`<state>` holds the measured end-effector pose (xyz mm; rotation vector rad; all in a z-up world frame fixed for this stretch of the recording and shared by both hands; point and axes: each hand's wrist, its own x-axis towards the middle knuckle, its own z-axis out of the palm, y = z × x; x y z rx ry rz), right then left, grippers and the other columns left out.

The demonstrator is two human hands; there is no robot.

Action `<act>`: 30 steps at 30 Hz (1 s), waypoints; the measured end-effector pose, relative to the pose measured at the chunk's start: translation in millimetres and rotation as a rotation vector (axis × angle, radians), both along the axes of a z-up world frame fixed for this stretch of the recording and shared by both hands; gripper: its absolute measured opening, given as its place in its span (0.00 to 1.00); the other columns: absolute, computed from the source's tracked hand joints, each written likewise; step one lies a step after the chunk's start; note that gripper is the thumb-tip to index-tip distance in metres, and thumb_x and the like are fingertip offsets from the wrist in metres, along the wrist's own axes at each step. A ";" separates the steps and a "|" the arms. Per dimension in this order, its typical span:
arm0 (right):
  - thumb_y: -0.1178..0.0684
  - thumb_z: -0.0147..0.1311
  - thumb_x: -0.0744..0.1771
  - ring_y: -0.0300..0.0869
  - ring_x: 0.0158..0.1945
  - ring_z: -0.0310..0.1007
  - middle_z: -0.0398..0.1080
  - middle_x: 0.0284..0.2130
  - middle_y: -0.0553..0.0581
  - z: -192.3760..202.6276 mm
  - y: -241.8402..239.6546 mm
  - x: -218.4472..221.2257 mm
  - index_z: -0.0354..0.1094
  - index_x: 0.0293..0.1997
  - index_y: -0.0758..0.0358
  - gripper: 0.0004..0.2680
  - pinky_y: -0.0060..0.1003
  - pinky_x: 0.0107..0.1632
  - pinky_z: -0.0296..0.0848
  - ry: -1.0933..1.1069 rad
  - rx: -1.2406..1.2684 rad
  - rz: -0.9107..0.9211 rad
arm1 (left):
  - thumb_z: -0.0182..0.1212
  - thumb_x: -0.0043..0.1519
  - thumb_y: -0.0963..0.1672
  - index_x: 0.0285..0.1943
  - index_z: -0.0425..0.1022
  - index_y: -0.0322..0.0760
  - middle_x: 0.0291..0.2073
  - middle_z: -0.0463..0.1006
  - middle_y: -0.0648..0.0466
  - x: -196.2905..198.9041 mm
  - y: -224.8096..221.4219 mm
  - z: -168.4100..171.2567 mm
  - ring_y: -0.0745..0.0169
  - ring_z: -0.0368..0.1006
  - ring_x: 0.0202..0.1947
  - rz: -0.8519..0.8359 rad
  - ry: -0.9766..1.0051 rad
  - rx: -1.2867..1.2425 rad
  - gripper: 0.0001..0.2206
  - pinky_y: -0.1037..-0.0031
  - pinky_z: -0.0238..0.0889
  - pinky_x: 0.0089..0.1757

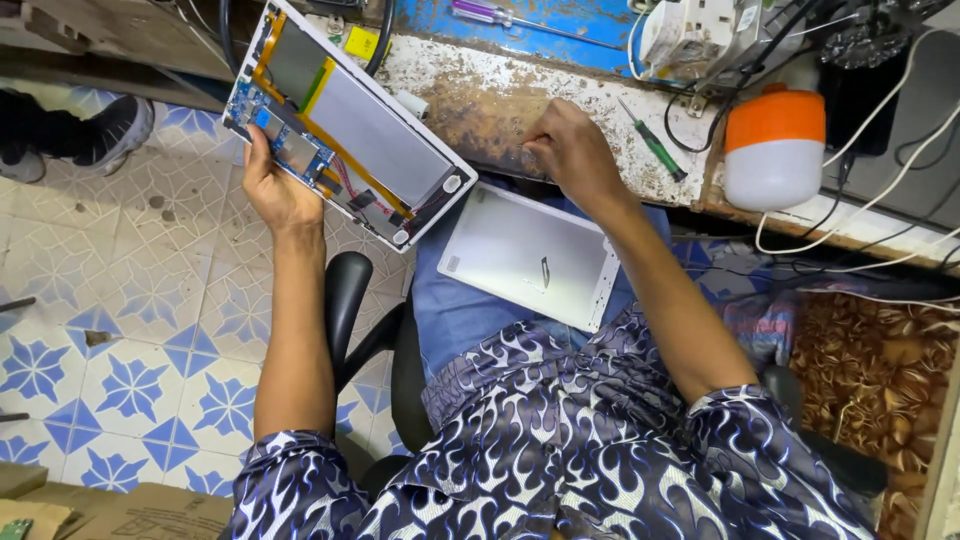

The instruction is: Using a small tool to pry open the back cover of a tablet and inspecting the internal components.

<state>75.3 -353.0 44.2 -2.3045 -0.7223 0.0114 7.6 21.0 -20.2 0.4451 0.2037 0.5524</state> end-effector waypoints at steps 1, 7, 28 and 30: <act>0.60 0.66 0.67 0.42 0.38 0.68 0.68 0.34 0.54 -3.2 2.4 2.9 0.72 0.34 0.61 0.05 0.35 0.39 0.69 0.000 0.001 0.007 | 0.60 0.66 0.41 0.56 0.76 0.29 0.51 0.82 0.43 0.0 -0.1 0.3 0.44 0.79 0.54 0.007 0.000 0.001 0.12 0.53 0.73 0.59; 0.57 0.66 0.67 0.44 0.40 0.68 0.68 0.34 0.54 -29.1 10.4 24.4 0.72 0.35 0.61 0.05 0.37 0.42 0.70 -0.071 -0.075 -0.065 | 0.60 0.65 0.41 0.55 0.75 0.27 0.49 0.82 0.41 -1.2 -2.9 2.6 0.44 0.80 0.51 0.020 0.050 -0.015 0.12 0.52 0.76 0.55; 0.57 0.57 0.69 0.48 0.36 0.72 0.68 0.38 0.56 -50.8 -13.7 -108.4 0.74 0.43 0.64 0.03 0.43 0.39 0.69 0.332 -0.183 0.123 | 0.60 0.67 0.41 0.56 0.75 0.29 0.49 0.82 0.43 0.2 -0.8 -6.2 0.45 0.79 0.51 0.010 0.022 0.038 0.12 0.53 0.75 0.55; 0.60 0.57 0.68 0.51 0.39 0.70 0.68 0.38 0.57 -62.6 -12.4 -114.1 0.73 0.43 0.63 0.02 0.46 0.38 0.67 0.293 -0.231 0.125 | 0.60 0.67 0.42 0.55 0.75 0.29 0.47 0.83 0.44 -0.8 -1.3 -5.8 0.44 0.80 0.50 -0.023 -0.019 0.051 0.11 0.53 0.75 0.54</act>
